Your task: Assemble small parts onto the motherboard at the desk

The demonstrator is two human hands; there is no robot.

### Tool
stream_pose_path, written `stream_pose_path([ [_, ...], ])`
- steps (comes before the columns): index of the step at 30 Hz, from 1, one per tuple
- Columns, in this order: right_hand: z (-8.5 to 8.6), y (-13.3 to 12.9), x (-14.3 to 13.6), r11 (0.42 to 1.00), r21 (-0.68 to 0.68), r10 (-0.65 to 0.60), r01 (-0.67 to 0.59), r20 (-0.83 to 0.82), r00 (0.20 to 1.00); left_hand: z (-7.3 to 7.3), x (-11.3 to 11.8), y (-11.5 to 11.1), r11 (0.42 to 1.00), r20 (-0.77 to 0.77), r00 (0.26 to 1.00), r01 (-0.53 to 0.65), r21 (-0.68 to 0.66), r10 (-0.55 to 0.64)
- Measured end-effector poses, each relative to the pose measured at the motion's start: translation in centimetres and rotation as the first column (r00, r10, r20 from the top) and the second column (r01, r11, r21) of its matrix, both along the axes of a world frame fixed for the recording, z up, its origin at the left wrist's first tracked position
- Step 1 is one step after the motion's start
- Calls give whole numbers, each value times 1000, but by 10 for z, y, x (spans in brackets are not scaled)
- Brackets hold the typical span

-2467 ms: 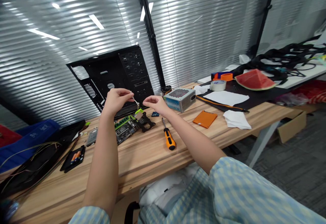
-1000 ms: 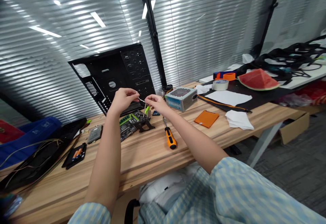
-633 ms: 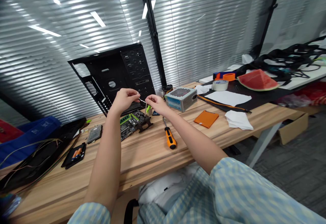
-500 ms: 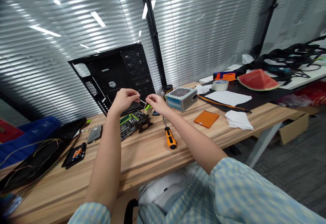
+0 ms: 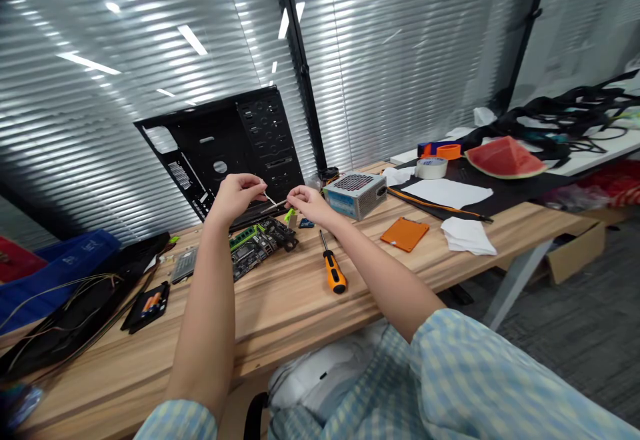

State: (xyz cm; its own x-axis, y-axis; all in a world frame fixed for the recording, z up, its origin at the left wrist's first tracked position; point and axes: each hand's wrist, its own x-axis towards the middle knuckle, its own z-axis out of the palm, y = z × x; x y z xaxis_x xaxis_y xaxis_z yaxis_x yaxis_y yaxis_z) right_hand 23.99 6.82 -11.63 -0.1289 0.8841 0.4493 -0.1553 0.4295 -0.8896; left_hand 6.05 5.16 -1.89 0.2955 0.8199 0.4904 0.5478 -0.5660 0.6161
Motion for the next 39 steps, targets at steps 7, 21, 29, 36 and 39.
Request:
stream_pose_path([
  [7, 3, -3, 2, 1000, -8, 7, -7, 0, 1000, 0, -1, 0, 1000, 44, 999, 4, -24, -3],
  [21, 4, -5, 3, 1000, -3, 15, -15, -16, 1000, 0, -1, -1, 998, 69, 997, 30, -55, -26],
  [29, 7, -8, 3, 999, -32, 24, -24, -15, 1000, 3, 3, -7, 990, 66, 998, -8, -138, 17],
  [36, 7, -6, 2, 1000, -25, -14, 15, 17, 1000, 3, 5, -9, 982, 58, 998, -3, -189, 14],
  [39, 5, -3, 1, 999, -27, -23, 24, 24, 999, 2, 6, -9, 981, 45, 999, -6, -196, 15],
])
